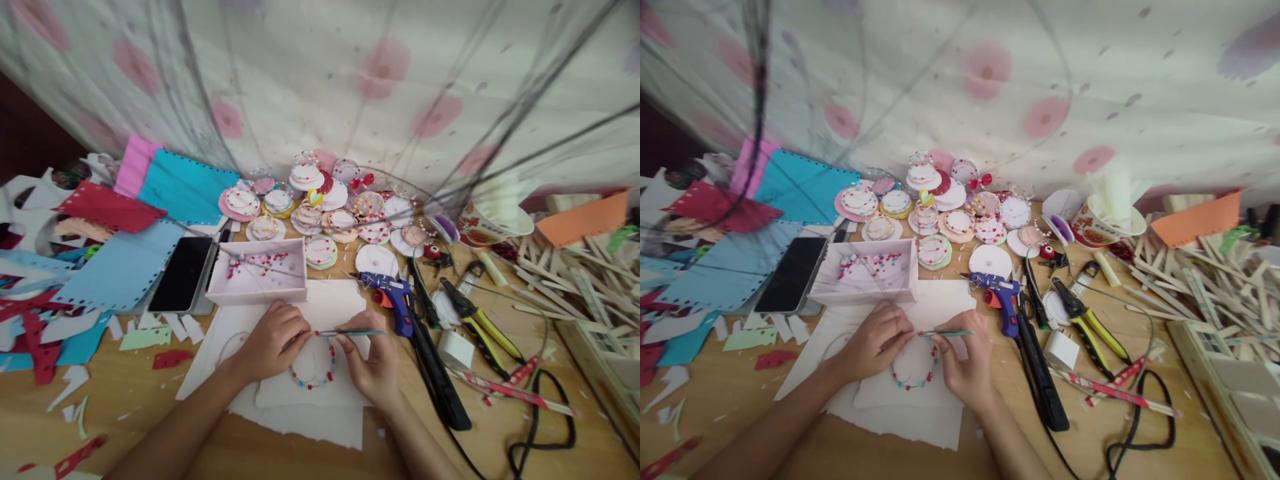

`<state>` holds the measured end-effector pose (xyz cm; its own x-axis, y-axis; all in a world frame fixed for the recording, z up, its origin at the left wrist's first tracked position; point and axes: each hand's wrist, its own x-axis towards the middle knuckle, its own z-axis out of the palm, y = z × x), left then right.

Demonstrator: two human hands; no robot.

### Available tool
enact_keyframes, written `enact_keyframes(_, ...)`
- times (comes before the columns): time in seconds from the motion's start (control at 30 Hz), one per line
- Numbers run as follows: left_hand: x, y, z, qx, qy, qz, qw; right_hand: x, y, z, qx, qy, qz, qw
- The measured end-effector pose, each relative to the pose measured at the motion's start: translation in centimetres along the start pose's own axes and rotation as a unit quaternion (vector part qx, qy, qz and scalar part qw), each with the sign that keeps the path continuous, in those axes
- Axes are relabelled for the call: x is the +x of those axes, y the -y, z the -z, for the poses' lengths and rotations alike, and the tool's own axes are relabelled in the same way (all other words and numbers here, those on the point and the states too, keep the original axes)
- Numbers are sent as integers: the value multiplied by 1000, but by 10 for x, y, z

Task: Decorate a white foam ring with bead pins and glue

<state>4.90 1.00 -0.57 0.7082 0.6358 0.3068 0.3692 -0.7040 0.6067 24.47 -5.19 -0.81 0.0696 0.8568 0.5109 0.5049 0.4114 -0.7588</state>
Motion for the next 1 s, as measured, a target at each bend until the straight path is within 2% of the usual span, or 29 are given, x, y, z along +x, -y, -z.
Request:
enact_keyframes(0.23, 1, -1, 1, 3, -3, -3, 1000, 0, 0, -2, -12, 2, 1, 1000)
enact_keyframes(0.33, 0, 0, 1, 5, -1, 3, 1000, -2, 0, -2, 33, -13, -37, 999)
enact_keyframes(0.4, 0, 1, 0, 6, 3, 9, 1000, -2, -1, -1, 92, -56, -91, 990)
enact_keyframes(0.53, 1, -4, 2, 4, 1, 7, 1000, -1, -5, 3, 180, -166, -191, 951)
enact_keyframes(0.63, 1, -11, 11, 12, -24, 5, 1000, 2, -9, 5, 212, -202, -218, 931)
enact_keyframes(0.7, -2, -14, 21, 10, -55, 40, 998, 4, -10, 7, 228, -211, -207, 928)
enact_keyframes(0.8, -10, -9, 32, -47, -98, 163, 981, 7, -10, 11, 232, -215, -182, 931)
enact_keyframes(0.87, -16, 0, 34, -115, -100, 232, 961, 9, -10, 15, 228, -219, -175, 932)
enact_keyframes(0.93, -21, 8, 33, -183, -89, 256, 945, 13, -9, 19, 225, -217, -174, 934)
enact_keyframes(1.0, -23, 13, 27, -229, -87, 253, 936, 20, -6, 24, 215, -207, -172, 939)
